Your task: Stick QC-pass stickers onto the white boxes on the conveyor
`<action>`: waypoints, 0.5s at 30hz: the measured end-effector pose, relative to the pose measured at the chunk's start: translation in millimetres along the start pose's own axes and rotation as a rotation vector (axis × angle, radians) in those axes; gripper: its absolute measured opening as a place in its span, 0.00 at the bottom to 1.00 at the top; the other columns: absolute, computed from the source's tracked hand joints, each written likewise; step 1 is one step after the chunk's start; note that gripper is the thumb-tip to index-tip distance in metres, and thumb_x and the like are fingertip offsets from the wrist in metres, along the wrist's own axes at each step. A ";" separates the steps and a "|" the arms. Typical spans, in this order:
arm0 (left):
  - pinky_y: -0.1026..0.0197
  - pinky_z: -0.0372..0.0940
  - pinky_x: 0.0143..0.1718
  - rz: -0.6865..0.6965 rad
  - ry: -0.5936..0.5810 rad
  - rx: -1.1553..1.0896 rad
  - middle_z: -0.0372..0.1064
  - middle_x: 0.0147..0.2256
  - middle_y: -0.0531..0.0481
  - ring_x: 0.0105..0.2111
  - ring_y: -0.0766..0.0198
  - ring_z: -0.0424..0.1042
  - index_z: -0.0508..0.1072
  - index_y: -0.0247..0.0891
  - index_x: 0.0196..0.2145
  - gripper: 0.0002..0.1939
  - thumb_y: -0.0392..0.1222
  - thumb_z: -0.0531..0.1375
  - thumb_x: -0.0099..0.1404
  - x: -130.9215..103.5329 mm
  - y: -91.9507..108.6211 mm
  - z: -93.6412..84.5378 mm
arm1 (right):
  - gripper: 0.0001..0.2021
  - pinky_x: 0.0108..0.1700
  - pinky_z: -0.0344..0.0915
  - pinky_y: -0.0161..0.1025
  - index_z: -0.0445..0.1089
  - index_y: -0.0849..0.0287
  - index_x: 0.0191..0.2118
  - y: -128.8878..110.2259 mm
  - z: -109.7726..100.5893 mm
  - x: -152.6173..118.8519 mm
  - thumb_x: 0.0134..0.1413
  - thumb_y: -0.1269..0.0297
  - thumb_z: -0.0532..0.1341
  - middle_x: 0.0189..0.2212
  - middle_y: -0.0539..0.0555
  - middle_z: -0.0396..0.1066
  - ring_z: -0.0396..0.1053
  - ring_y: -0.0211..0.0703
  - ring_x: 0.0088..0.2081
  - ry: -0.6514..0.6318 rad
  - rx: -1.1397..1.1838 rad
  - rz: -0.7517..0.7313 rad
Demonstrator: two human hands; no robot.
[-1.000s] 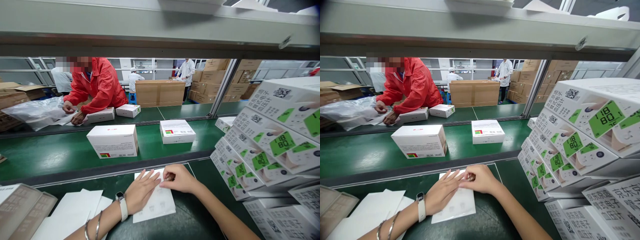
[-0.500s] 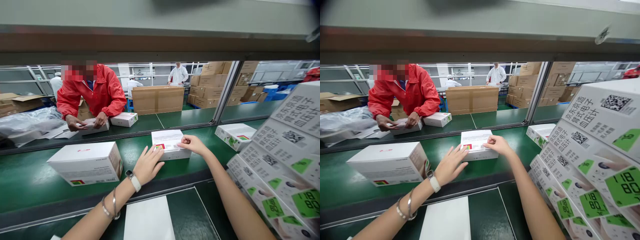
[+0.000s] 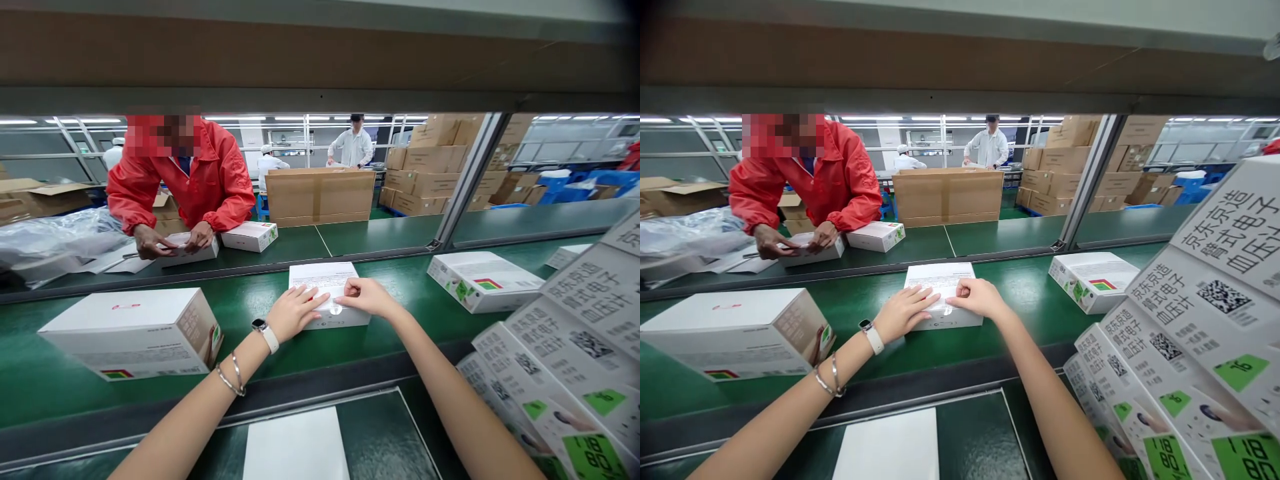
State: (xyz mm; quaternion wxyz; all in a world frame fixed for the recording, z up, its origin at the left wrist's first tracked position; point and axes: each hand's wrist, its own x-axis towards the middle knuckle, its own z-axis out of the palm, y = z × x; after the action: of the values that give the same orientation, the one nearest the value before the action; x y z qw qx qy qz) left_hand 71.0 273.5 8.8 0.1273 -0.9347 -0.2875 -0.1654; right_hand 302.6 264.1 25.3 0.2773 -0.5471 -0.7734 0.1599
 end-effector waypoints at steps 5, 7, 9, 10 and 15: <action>0.49 0.55 0.48 0.036 0.015 0.074 0.57 0.51 0.48 0.50 0.53 0.56 0.54 0.52 0.55 0.19 0.44 0.47 0.66 -10.3 -5.2 -6.1 | 0.18 0.22 0.50 0.30 0.61 0.57 0.22 -18.2 7.3 4.4 0.40 0.45 0.57 0.21 0.47 0.66 0.61 0.36 0.23 -0.007 -0.106 0.002; 0.48 0.55 0.47 0.042 0.004 0.098 0.57 0.51 0.47 0.50 0.52 0.56 0.54 0.53 0.54 0.19 0.42 0.47 0.66 -14.7 -7.5 -8.7 | 0.18 0.22 0.48 0.30 0.62 0.57 0.22 -25.6 11.3 6.6 0.40 0.45 0.57 0.22 0.47 0.67 0.62 0.36 0.24 0.003 -0.170 0.003; 0.46 0.55 0.47 0.046 -0.016 0.118 0.56 0.51 0.46 0.50 0.51 0.56 0.55 0.55 0.54 0.19 0.41 0.46 0.66 -19.2 -9.8 -11.3 | 0.18 0.22 0.47 0.30 0.62 0.56 0.22 -31.9 14.8 8.3 0.41 0.45 0.57 0.22 0.47 0.68 0.62 0.36 0.24 0.009 -0.234 -0.005; 0.46 0.55 0.46 0.046 -0.025 0.124 0.56 0.51 0.46 0.50 0.51 0.56 0.55 0.55 0.53 0.19 0.41 0.46 0.66 -21.5 -11.1 -12.6 | 0.17 0.22 0.46 0.30 0.62 0.56 0.23 -34.3 15.9 8.9 0.42 0.46 0.57 0.22 0.47 0.68 0.62 0.36 0.24 0.012 -0.264 -0.018; 0.46 0.54 0.46 0.042 -0.069 0.136 0.55 0.51 0.45 0.50 0.51 0.56 0.56 0.54 0.53 0.19 0.40 0.46 0.66 -31.8 -17.4 -22.3 | 0.12 0.23 0.46 0.32 0.64 0.56 0.27 -36.0 15.7 5.7 0.49 0.53 0.54 0.24 0.48 0.69 0.65 0.39 0.27 0.161 -0.411 -0.019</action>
State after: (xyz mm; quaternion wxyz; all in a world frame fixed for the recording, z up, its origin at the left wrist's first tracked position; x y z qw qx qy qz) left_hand 30.9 264.2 19.4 0.1839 -0.9349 -0.2825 -0.1106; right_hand 264.4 257.7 34.0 0.2223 -0.5959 -0.7702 -0.0480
